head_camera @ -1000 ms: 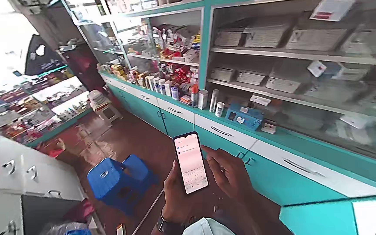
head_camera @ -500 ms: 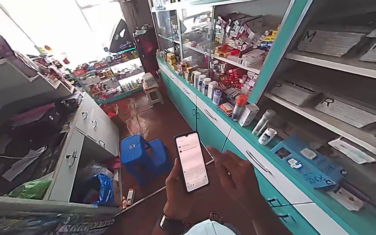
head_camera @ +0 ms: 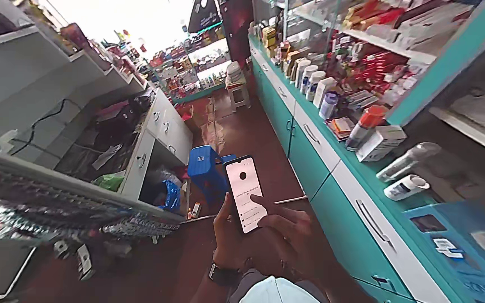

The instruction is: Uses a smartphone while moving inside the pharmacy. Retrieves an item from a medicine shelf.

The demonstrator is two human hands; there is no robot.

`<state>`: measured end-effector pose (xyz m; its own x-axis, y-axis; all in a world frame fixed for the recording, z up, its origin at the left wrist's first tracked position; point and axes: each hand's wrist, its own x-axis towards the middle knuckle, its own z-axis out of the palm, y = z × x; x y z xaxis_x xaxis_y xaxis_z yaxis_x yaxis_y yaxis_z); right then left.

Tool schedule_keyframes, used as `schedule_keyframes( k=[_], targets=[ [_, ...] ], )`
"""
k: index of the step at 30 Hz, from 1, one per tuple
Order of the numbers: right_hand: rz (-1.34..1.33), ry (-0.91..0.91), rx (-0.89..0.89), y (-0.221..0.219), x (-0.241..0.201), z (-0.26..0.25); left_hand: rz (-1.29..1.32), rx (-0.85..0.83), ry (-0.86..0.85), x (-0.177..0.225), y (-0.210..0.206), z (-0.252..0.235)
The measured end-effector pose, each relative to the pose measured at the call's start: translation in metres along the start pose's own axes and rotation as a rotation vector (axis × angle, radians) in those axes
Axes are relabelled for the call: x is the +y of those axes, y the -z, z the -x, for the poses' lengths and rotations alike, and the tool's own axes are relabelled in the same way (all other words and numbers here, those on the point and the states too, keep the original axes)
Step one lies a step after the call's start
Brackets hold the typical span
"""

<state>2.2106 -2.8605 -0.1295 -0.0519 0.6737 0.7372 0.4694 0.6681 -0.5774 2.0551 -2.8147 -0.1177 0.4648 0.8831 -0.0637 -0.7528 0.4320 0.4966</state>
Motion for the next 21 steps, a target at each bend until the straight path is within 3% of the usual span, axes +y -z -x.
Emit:
schedule_keyframes(
  k=[15,21],
  targets=[
    [-0.043,0.201,-0.284,-0.071,-0.017,-0.023,0.048,0.298,-0.277,0.043,0.009,0.036],
    [-0.06,0.177,-0.19,-0.082,-0.021,-0.038,0.133,0.176,-0.277,0.073,0.028,0.041]
  ],
)
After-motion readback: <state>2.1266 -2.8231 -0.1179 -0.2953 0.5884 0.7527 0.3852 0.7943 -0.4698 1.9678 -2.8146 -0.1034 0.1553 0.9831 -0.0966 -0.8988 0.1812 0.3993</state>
